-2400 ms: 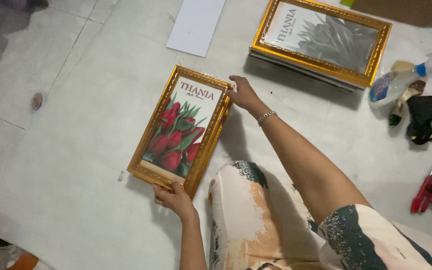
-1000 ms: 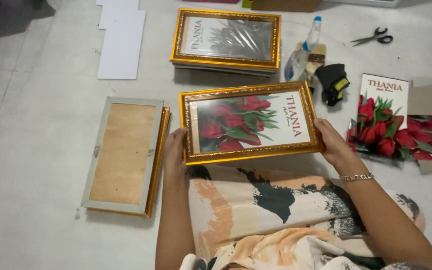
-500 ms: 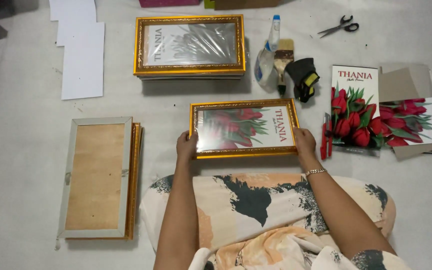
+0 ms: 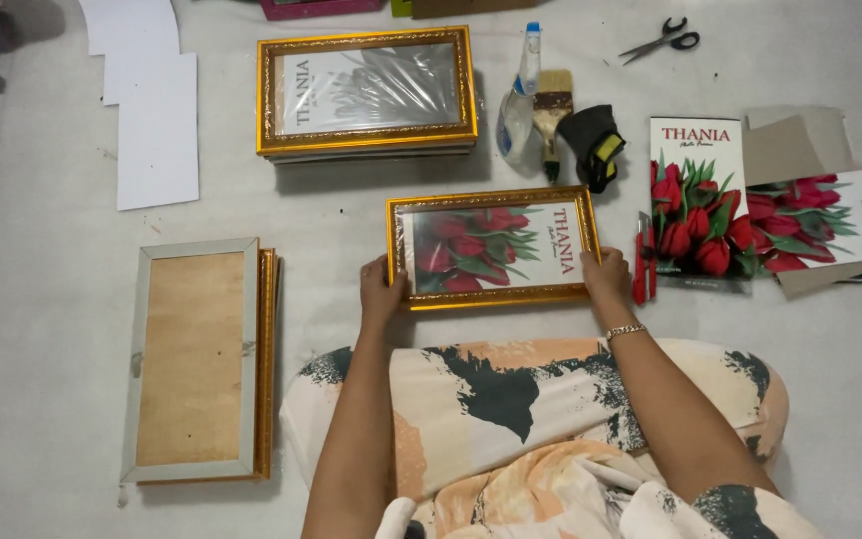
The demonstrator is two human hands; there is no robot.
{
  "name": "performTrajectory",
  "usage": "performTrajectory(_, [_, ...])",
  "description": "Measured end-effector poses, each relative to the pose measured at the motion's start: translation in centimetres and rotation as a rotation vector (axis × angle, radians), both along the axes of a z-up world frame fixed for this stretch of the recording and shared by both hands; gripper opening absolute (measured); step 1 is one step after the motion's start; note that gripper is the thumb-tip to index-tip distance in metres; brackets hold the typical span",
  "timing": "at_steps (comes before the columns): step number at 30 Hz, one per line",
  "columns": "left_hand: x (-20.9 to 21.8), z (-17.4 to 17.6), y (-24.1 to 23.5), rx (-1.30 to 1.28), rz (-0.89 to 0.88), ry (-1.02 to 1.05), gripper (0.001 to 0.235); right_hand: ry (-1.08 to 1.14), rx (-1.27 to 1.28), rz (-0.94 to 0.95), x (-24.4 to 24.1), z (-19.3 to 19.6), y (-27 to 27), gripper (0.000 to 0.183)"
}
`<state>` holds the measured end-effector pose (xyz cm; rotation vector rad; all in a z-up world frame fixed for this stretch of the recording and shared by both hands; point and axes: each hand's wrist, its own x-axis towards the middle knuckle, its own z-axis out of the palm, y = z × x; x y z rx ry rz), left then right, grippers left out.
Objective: Cleaning a picture frame using a brush and a cloth
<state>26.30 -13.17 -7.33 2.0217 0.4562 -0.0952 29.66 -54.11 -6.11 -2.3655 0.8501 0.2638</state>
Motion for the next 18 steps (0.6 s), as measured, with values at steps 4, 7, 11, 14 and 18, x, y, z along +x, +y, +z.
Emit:
performTrajectory(4, [0.3,-4.7,0.2,0.148,0.033,0.023,0.066,0.003,-0.021,0.034,-0.4,1.5,0.4,0.06])
performTrajectory(7, [0.5,-4.6,0.2,0.356,-0.06,0.174,0.068,-0.033,-0.032,0.021,-0.3,1.2,0.4,0.054])
performTrajectory(11, [0.6,-7.5,0.5,0.141,-0.044,0.069,0.078,0.076,-0.037,0.062,-0.1,0.5,0.2,0.062])
performTrajectory(14, [0.2,-4.6,0.1,0.119,-0.051,0.082,0.089,0.06,-0.02,0.08,-0.1,0.1,-0.2,0.063])
performTrajectory(18, [-1.1,0.7,-1.0,0.13,-0.101,0.082,0.102,0.05,-0.034,0.141,-0.6,0.5,0.0,0.065])
